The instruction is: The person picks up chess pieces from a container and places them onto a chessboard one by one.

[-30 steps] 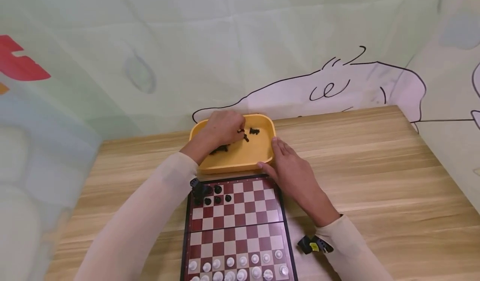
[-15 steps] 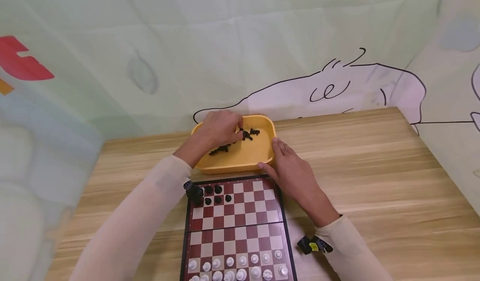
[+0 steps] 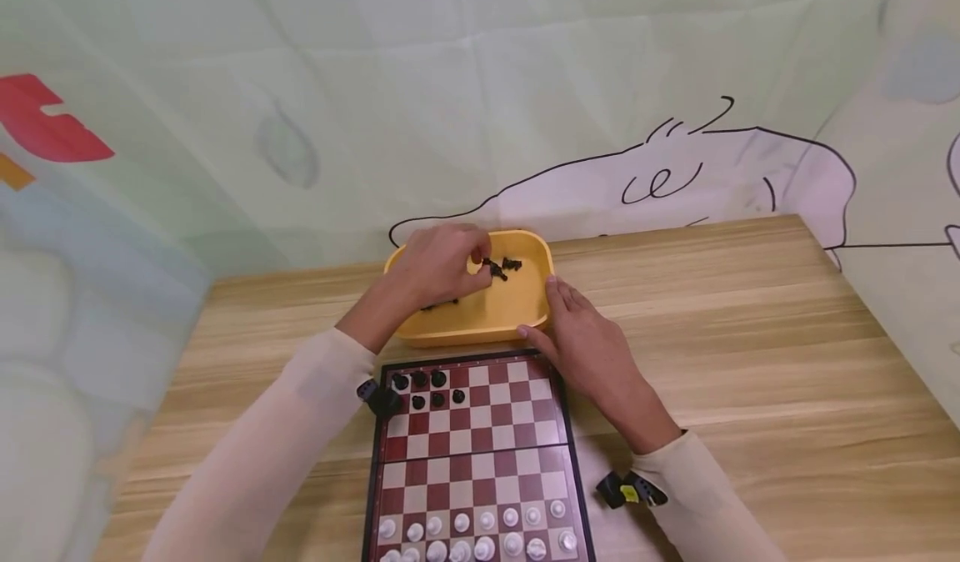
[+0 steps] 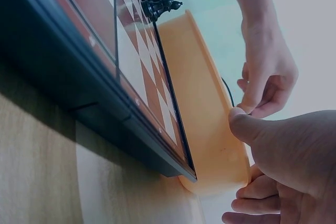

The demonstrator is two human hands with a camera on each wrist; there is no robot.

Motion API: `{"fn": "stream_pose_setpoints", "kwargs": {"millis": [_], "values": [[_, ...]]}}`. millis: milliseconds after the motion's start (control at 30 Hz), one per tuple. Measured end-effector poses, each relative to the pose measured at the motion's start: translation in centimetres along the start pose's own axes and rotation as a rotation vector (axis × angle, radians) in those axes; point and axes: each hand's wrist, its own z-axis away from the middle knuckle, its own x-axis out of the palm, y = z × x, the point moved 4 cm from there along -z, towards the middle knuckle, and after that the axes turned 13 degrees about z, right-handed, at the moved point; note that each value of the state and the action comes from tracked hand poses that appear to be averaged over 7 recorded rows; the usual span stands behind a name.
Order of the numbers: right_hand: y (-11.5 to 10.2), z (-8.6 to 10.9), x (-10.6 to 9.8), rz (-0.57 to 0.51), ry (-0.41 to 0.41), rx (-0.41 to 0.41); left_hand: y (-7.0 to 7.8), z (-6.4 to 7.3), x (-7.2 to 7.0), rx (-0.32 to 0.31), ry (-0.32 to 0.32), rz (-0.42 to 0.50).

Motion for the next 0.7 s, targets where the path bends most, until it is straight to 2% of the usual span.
{"fn": "stream_pose_setpoints", "kwargs": {"millis": [200,533,700], "values": [[0.1,0.1,-0.1,0.003,0.016,-0.007,1.0,1.0,-0.8,0.013,0.041,0.034],[0.0,0.1,-0.3,0.0,0.022,-0.011,2.0,3.1,-2.2,0.01,0.07,0.189],[-0.1,0.2,-0.4,-0.002,0.035,-0.021,2.6,3.9,-2.9,0.036,0.099,0.199]]}}
